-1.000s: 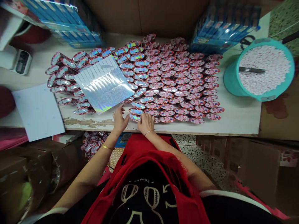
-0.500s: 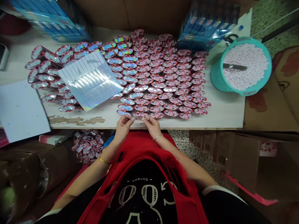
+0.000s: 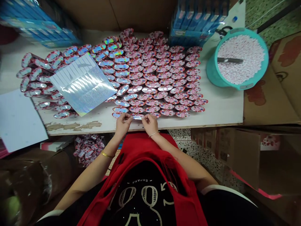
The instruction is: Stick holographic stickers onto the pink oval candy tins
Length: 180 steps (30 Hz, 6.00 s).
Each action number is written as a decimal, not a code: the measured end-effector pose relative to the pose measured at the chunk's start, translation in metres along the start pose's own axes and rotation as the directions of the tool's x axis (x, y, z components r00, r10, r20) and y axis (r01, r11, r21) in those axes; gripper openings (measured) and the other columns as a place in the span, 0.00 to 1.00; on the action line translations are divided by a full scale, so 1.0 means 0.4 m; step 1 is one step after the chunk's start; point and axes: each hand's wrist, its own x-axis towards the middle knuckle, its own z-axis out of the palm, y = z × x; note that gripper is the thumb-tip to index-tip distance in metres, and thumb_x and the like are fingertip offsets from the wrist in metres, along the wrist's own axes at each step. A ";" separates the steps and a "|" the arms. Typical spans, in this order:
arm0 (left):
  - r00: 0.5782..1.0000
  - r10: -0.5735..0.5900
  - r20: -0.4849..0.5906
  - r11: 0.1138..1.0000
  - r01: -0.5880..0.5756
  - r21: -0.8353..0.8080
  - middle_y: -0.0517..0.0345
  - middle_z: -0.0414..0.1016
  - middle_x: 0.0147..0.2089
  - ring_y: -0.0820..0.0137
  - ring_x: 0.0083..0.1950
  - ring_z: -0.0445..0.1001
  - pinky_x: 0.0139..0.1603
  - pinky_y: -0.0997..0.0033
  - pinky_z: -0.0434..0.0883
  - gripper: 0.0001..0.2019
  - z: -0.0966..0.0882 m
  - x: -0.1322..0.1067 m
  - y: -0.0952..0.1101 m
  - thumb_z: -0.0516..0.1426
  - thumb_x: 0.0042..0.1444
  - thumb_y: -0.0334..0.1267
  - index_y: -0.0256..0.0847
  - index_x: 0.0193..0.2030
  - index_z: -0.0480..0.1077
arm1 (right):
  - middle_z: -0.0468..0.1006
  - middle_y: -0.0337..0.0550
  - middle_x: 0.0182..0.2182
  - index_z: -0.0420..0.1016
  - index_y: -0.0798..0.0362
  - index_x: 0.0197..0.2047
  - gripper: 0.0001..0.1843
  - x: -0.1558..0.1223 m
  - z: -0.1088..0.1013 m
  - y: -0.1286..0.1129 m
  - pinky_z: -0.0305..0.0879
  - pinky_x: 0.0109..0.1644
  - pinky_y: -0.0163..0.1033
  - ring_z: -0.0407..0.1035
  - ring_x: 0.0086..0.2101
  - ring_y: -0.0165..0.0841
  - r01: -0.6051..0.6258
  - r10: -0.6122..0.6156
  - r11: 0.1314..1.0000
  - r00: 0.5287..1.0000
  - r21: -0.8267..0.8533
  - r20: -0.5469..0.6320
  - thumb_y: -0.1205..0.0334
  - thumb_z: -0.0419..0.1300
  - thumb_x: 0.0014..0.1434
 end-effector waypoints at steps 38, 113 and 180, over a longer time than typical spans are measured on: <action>0.709 0.073 -0.702 0.897 0.260 0.357 0.48 0.68 0.45 0.56 0.51 0.67 0.57 0.51 0.63 0.23 -0.622 0.368 -0.108 0.62 0.50 0.50 0.38 0.49 0.68 | 0.71 0.56 0.46 0.73 0.56 0.51 0.19 0.493 0.330 -0.420 0.61 0.51 0.48 0.64 0.48 0.47 0.368 -0.335 0.826 0.930 -0.426 0.153 0.55 0.58 0.60; 0.883 0.469 0.012 0.698 -0.379 0.608 0.44 0.72 0.51 0.58 0.55 0.68 0.58 0.57 0.59 0.19 0.208 0.163 0.420 0.57 0.58 0.49 0.40 0.51 0.69 | 0.65 0.34 0.18 0.68 0.53 0.20 0.23 0.464 -0.520 -0.228 0.51 0.29 0.34 0.56 0.23 0.28 0.533 -0.289 0.845 0.529 -0.047 0.797 0.41 0.61 0.50; 0.778 0.521 0.350 0.511 -0.613 0.603 0.53 0.73 0.36 0.64 0.41 0.71 0.51 0.60 0.65 0.25 0.465 0.431 0.471 0.49 0.62 0.31 0.38 0.67 0.58 | 0.62 0.33 0.19 0.66 0.51 0.28 0.17 0.676 -0.450 -0.057 0.54 0.26 0.33 0.55 0.21 0.27 -0.002 0.002 0.954 1.000 0.299 0.001 0.47 0.53 0.58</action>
